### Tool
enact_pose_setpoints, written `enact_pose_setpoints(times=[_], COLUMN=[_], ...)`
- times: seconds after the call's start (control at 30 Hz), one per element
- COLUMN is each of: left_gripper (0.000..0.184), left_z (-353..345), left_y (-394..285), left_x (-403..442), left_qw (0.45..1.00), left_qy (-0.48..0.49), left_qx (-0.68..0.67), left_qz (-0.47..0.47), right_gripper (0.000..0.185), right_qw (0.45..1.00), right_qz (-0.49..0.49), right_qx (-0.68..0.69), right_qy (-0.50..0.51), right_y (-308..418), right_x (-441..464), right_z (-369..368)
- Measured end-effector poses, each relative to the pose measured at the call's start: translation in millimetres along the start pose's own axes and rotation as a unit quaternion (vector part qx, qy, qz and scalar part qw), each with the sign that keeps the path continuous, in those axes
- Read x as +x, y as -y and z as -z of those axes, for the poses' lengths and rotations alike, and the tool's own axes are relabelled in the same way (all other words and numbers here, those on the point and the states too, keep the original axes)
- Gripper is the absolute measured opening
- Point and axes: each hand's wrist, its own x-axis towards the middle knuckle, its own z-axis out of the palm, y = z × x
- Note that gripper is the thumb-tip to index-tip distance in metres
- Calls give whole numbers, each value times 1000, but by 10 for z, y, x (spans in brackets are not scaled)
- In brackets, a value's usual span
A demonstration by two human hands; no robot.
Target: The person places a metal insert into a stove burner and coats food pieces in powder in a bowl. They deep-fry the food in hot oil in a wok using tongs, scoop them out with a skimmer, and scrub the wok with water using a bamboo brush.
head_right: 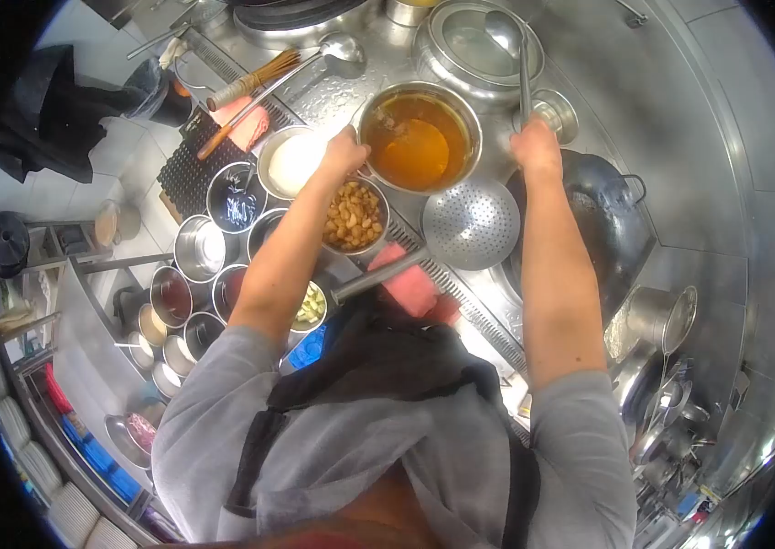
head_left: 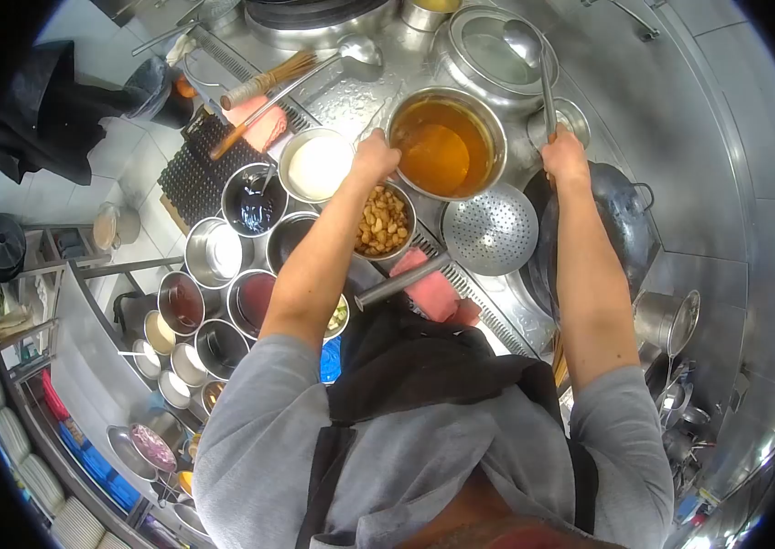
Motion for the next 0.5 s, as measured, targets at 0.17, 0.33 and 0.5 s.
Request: enact_pose_setpoints(times=[0.17,0.33,0.5], left_gripper=[37,32,32], left_z=[-172,-439,-590], left_y=[78,-6,-119], left_x=[-11,-177,-228], left_qw=[998,992,989], left_qy=[-18,-107,-95], left_qx=[-51,-37,-97], left_qz=[-22,-50,-55], right_gripper=[15,16,32], right_qw=[920,800,775], right_qz=[-130,-166,-130], right_qx=[347,562,605], right_qy=[129,127,126], right_y=[59,-40,-48], right_x=[364,320,-124], right_z=[-189,-285,-5])
